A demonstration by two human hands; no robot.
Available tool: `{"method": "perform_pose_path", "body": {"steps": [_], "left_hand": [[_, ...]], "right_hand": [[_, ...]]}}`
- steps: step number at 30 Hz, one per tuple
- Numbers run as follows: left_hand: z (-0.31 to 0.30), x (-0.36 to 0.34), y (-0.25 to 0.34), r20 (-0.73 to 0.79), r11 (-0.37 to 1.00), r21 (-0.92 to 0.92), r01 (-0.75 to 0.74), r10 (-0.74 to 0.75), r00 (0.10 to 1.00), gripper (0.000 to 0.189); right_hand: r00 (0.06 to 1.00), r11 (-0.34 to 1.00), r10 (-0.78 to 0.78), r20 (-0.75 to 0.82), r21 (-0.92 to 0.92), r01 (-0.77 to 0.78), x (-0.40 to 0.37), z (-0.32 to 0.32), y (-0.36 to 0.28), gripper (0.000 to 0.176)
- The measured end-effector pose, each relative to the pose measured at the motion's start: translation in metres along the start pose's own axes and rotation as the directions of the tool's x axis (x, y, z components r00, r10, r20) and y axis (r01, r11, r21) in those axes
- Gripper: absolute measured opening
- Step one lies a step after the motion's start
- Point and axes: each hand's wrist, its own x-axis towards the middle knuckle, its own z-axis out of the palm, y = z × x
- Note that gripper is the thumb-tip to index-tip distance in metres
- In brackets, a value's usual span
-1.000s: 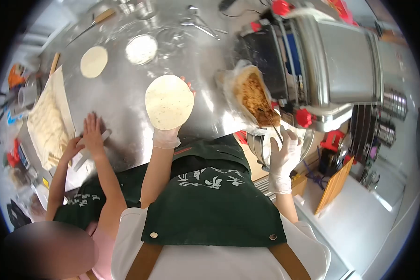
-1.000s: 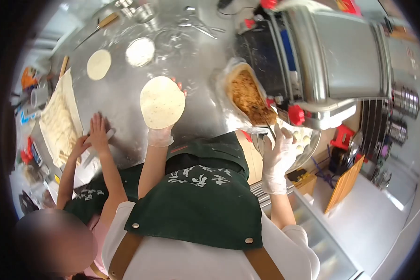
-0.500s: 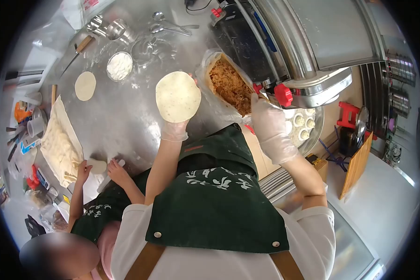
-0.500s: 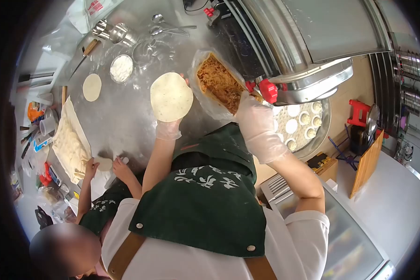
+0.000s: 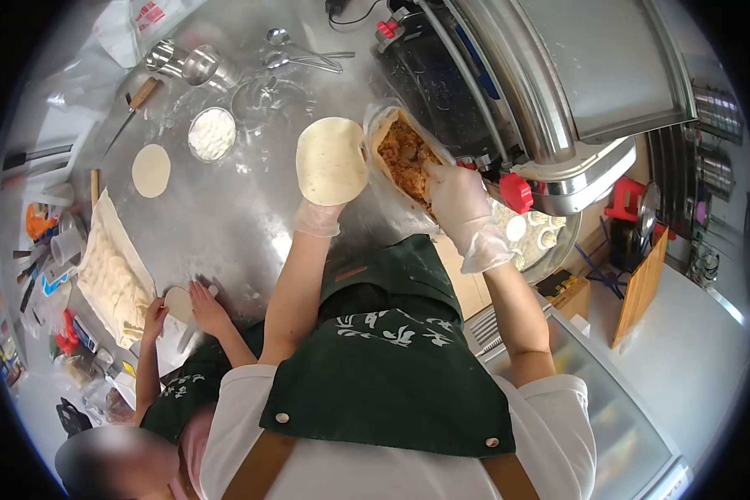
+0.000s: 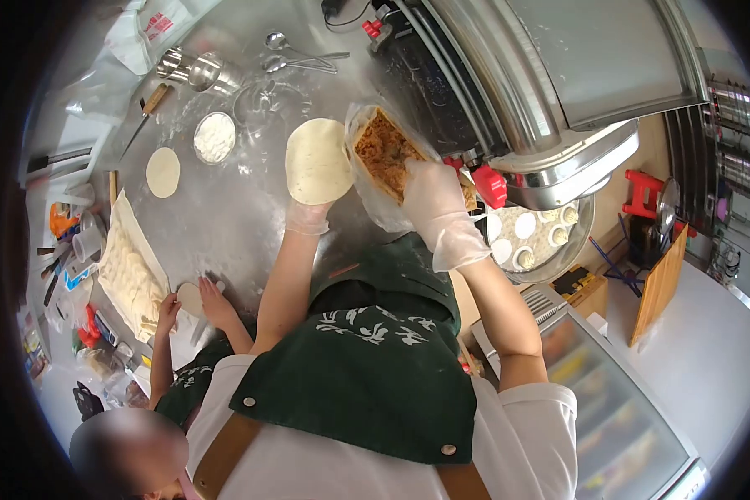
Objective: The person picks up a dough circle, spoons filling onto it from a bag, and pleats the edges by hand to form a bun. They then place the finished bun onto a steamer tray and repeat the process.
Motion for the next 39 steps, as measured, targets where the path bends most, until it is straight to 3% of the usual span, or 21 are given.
{"method": "perform_pose_path", "body": {"steps": [3,7,8,9,10,11,13,14,16,17,18,20,23,26,28,29,31,32,33,36,39], "left_hand": [[0.0,0.003,0.0,-0.018,0.997,-0.066,0.037,-0.038,0.999,0.041],[0.005,0.006,-0.001,-0.032,0.992,-0.107,0.071,-0.075,0.997,0.04],[0.006,0.005,-0.002,-0.028,0.995,-0.077,0.07,-0.072,0.997,0.041],[0.006,0.006,-0.001,-0.013,0.969,0.248,0.02,-0.018,1.0,0.041],[0.007,0.007,-0.001,0.002,0.838,0.545,-0.033,0.037,0.999,0.041],[0.007,0.009,0.001,0.088,0.356,0.927,-0.122,0.108,0.99,0.041],[0.016,0.023,0.008,0.132,-0.347,0.933,-0.098,0.075,0.988,0.043],[0.02,0.029,0.012,0.134,-0.482,0.871,-0.09,0.059,0.989,0.044],[0.02,0.041,0.021,0.105,-0.307,0.948,-0.085,0.049,0.993,0.046],[0.019,0.044,0.025,0.036,0.175,0.984,-0.041,0.029,0.999,0.047],[0.022,0.045,0.028,-0.035,0.536,0.843,0.037,-0.014,0.999,0.048],[0.028,0.044,0.035,-0.122,0.801,0.578,0.157,-0.105,0.987,0.051],[0.028,0.052,0.041,-0.135,0.856,0.475,0.204,-0.158,0.978,0.054],[0.003,0.059,0.039,-0.007,0.697,0.711,0.092,-0.125,0.992,0.059],[-0.013,0.068,0.041,0.124,0.3,0.95,-0.086,-0.111,0.986,0.062],[-0.019,0.073,0.044,0.194,-0.04,0.979,-0.201,-0.131,0.972,0.063],[-0.02,0.07,0.043,0.173,0.186,0.972,-0.144,-0.149,0.974,0.061],[-0.02,0.063,0.041,0.09,0.683,0.729,0.051,-0.169,0.982,0.058],[-0.019,0.057,0.039,0.031,0.948,0.235,0.216,-0.23,0.973,0.055],[-0.017,0.048,0.033,0.017,0.931,0.349,0.105,-0.118,0.993,0.052],[0.004,0.039,0.034,-0.028,0.964,0.25,0.093,-0.089,0.996,0.053]], "right_hand": [[0.991,0.987,0.107,0.077,0.112,-0.116,0.011,0.001,-0.002,0.017],[0.989,0.976,0.09,0.116,0.187,-0.111,0.02,0.011,0.007,0.03],[0.981,0.961,0.146,0.126,0.218,-0.171,0.023,0.013,0.006,0.03],[0.97,0.941,0.2,0.138,0.249,-0.229,0.025,0.014,0.004,0.03],[0.955,0.898,0.244,0.168,0.332,-0.288,0.025,0.013,0.003,0.031],[0.937,0.845,0.284,0.201,0.41,-0.344,0.024,0.009,0.001,0.031],[0.903,0.775,0.351,0.246,0.464,-0.428,0.023,0.001,-0.005,0.03],[0.888,0.769,0.381,0.257,0.446,-0.458,0.019,-0.004,-0.01,0.028],[0.872,0.761,0.414,0.26,0.427,-0.489,0.015,-0.008,-0.018,0.027],[0.872,0.762,0.419,0.252,0.425,-0.488,0.014,-0.007,-0.022,0.028],[0.873,0.764,0.423,0.243,0.423,-0.488,0.014,-0.006,-0.025,0.028],[0.921,0.832,0.332,0.202,0.397,-0.387,0.017,0.011,-0.008,0.028],[0.922,0.803,0.327,0.207,0.453,-0.387,0.022,0.021,0.003,0.029],[0.855,0.636,0.426,0.298,0.573,-0.517,0.027,0.017,-0.004,0.029],[0.815,0.512,0.459,0.352,0.645,-0.567,0.029,0.013,-0.006,0.029],[0.809,0.461,0.461,0.365,0.68,-0.57,0.03,0.012,-0.005,0.029],[0.806,0.424,0.451,0.384,0.703,-0.572,0.028,0.009,-0.003,0.03],[0.81,0.44,0.439,0.389,0.693,-0.571,0.026,0.007,-0.002,0.03],[0.815,0.457,0.425,0.393,0.684,-0.569,0.024,0.003,-0.005,0.03],[0.816,0.35,0.445,0.368,0.768,-0.536,0.02,-0.009,-0.019,0.033],[0.885,0.605,0.388,0.259,0.652,-0.456,0.014,0.006,-0.004,0.034]]}}
